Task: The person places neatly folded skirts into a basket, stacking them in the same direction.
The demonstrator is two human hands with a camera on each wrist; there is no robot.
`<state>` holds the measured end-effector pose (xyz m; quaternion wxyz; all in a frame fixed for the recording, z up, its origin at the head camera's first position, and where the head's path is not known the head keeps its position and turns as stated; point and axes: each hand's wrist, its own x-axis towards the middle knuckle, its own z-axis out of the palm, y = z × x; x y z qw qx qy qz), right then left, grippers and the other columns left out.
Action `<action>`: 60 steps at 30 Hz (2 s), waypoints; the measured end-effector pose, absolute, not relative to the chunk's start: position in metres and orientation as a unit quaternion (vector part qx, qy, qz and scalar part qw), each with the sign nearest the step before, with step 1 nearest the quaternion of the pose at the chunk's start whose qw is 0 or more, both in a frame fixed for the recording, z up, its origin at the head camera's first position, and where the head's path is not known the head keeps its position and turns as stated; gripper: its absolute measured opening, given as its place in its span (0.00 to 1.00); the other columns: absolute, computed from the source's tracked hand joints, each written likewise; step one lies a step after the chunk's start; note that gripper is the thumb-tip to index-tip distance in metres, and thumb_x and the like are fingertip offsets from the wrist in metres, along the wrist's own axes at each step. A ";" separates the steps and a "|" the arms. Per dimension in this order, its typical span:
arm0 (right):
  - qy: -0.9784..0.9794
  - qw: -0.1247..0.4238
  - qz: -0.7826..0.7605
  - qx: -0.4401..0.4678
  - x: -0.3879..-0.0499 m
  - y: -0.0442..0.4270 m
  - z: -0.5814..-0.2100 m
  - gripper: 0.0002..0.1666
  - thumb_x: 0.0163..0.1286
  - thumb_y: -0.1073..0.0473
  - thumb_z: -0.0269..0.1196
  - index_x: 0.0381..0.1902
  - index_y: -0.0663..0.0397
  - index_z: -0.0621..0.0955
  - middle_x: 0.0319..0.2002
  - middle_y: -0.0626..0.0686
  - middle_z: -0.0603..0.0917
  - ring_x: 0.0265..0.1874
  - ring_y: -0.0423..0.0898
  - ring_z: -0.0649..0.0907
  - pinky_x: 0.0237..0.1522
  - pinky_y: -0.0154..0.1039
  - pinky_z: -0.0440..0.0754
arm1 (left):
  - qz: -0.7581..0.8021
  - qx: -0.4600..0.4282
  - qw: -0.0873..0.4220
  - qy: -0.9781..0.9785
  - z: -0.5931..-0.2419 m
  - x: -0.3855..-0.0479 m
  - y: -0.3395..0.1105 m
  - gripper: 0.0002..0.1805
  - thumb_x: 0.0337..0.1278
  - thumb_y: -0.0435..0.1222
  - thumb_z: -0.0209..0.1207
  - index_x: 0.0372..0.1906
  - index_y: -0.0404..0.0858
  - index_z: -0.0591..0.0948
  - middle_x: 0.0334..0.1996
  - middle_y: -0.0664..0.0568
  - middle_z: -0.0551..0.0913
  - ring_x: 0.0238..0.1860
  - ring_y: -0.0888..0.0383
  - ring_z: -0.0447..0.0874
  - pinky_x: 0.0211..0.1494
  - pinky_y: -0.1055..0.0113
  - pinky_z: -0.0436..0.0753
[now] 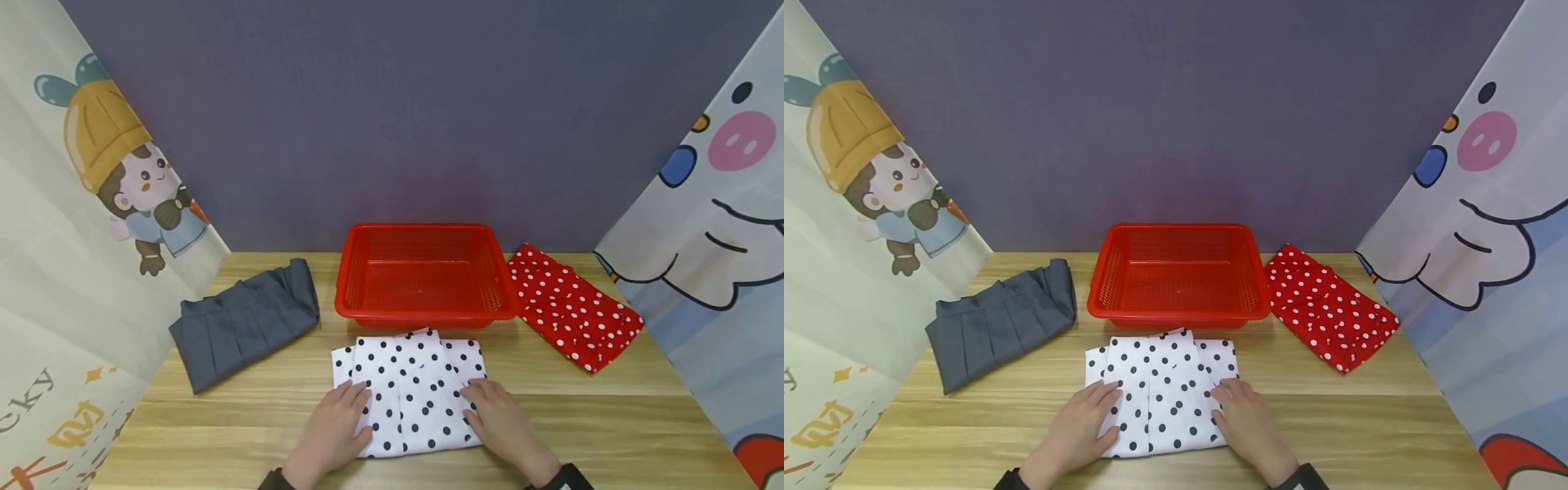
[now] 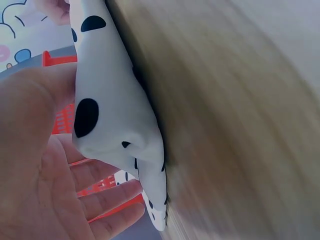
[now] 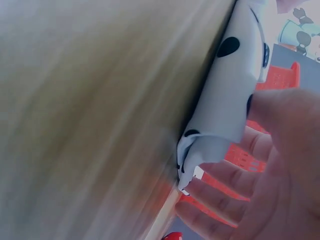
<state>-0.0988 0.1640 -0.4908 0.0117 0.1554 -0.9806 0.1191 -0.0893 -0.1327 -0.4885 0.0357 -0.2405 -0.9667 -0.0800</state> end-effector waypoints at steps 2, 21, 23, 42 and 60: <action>-0.982 0.007 0.119 0.147 -0.099 0.166 -0.491 0.19 0.58 0.50 0.65 0.46 0.50 0.80 0.49 0.54 0.78 0.51 0.51 0.76 0.52 0.51 0.75 | -0.083 -0.237 0.018 -0.968 -0.488 -0.091 -0.129 0.29 0.49 0.49 0.59 0.55 0.36 0.76 0.56 0.45 0.75 0.59 0.46 0.70 0.63 0.54 0.67; -0.987 0.027 0.123 0.101 -0.090 0.190 -0.495 0.18 0.55 0.53 0.68 0.43 0.50 0.81 0.47 0.55 0.78 0.48 0.53 0.77 0.46 0.51 0.78 | -0.077 -0.246 -0.012 -0.966 -0.486 -0.100 -0.096 0.29 0.50 0.49 0.58 0.56 0.37 0.75 0.58 0.46 0.74 0.61 0.46 0.68 0.62 0.52 0.67; -0.987 0.022 0.123 0.101 -0.091 0.191 -0.494 0.18 0.55 0.52 0.68 0.44 0.50 0.81 0.47 0.55 0.78 0.48 0.52 0.77 0.46 0.50 0.78 | -0.075 -0.244 -0.013 -0.967 -0.486 -0.101 -0.095 0.29 0.50 0.49 0.58 0.56 0.37 0.75 0.58 0.46 0.74 0.61 0.46 0.68 0.62 0.52 0.67; -0.987 -0.036 0.133 0.083 -0.125 0.191 -0.469 0.24 0.55 0.56 0.67 0.50 0.59 0.77 0.45 0.61 0.78 0.40 0.53 0.79 0.44 0.51 0.79 | -0.083 -0.223 0.049 -0.970 -0.473 -0.123 -0.092 0.21 0.44 0.45 0.65 0.45 0.39 0.81 0.41 0.48 0.80 0.36 0.53 0.77 0.35 0.63 0.78; -0.990 -0.049 0.130 0.001 -0.145 0.185 -0.464 0.36 0.56 0.56 0.66 0.58 0.69 0.69 0.50 0.68 0.74 0.43 0.63 0.75 0.47 0.59 0.76 | -0.101 -0.081 0.016 -0.991 -0.467 -0.152 -0.087 0.27 0.40 0.44 0.69 0.45 0.30 0.79 0.36 0.40 0.77 0.29 0.51 0.75 0.27 0.61 0.79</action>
